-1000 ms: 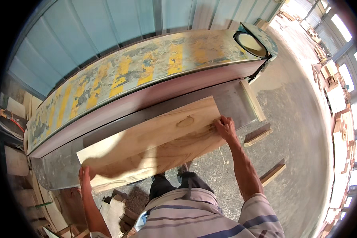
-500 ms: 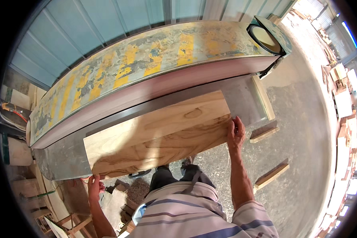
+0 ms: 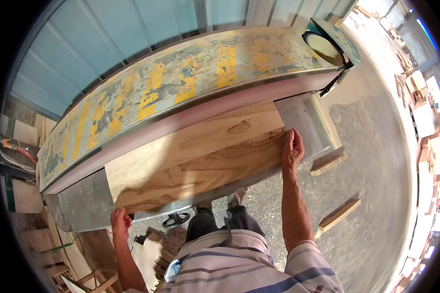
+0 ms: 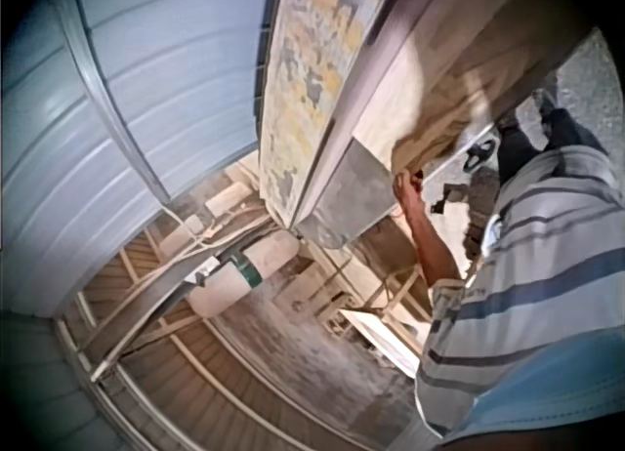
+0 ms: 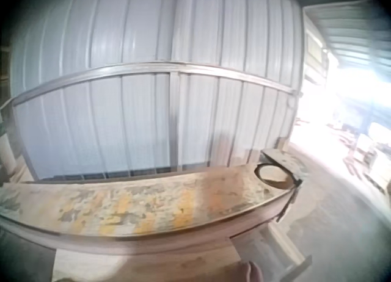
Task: The person uses a belt sander to smooth the surfaces and edges of a rectangular wooden panel. They repeatedly flip the panel and run it against the machine to treat different sides, then inspect the finished piece before placing it on a stack of similar panels.
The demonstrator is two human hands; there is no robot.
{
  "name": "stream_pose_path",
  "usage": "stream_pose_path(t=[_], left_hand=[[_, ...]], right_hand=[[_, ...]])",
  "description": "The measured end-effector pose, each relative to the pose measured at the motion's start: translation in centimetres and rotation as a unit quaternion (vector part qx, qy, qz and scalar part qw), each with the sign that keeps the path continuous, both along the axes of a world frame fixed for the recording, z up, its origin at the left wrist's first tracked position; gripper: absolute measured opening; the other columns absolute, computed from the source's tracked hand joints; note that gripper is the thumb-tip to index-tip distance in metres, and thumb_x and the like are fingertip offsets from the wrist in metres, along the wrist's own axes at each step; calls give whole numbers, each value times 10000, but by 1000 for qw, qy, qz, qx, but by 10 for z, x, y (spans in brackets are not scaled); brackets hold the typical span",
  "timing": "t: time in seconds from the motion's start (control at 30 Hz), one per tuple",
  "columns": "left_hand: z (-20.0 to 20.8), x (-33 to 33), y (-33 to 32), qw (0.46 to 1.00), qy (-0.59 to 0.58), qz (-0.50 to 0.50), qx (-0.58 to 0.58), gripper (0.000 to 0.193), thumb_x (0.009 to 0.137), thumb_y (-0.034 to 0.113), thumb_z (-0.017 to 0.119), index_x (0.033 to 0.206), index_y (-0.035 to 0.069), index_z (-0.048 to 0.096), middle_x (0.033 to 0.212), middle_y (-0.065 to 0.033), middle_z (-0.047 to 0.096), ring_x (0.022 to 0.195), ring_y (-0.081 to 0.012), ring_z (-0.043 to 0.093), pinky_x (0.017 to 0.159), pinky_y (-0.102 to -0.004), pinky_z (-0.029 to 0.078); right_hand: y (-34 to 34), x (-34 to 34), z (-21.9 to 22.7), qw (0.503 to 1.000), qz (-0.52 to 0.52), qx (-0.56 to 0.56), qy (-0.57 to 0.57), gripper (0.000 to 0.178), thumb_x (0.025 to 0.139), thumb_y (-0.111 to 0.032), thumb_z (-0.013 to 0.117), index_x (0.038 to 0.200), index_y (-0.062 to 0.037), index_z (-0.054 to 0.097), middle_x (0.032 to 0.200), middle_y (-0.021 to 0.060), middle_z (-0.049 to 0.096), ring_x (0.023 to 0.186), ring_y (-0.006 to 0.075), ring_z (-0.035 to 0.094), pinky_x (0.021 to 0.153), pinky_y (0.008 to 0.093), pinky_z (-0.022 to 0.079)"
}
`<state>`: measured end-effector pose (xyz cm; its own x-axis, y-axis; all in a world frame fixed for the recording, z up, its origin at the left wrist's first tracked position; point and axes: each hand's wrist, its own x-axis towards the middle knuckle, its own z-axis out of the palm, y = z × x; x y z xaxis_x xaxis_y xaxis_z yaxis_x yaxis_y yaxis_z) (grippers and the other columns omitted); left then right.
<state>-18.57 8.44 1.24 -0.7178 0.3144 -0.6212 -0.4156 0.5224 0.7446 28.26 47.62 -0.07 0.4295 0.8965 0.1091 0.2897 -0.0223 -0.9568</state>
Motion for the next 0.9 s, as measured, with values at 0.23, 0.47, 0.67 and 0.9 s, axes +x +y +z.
stream_pose_path(t=[0.23,0.47,0.67,0.9], left_hand=[[-7,-16,-9,999,5,37,-1,294,843,321,601,1079,175,504,661,17,485,513,-87,481,428,-213,386],[-18,-55,-34,999,-5,44,-25,272,813,354,621,1005,214,490,601,35,447,461,-78,438,386,-217,346],[-4,17,20,998,16,49,-21,442,806,362,622,1180,205,448,628,12,445,455,-82,428,388,-198,346],[-23,-51,-30,994,32,98,-36,275,794,390,604,989,221,511,605,36,429,435,-72,409,370,-190,323]], right_hand=[[-11,-18,-16,999,-30,22,-34,321,866,-303,613,1034,-30,623,865,8,602,765,90,519,728,237,436],[-31,-52,0,995,-48,-7,-87,351,847,-305,633,1048,-18,610,897,69,630,799,129,568,748,262,455],[12,1,-1,995,-84,-43,12,359,832,-355,629,1044,-66,628,926,84,643,840,175,599,776,308,469],[-34,-57,18,992,-44,-51,-102,271,873,-224,608,1029,-3,609,855,50,624,788,109,564,734,246,458]])
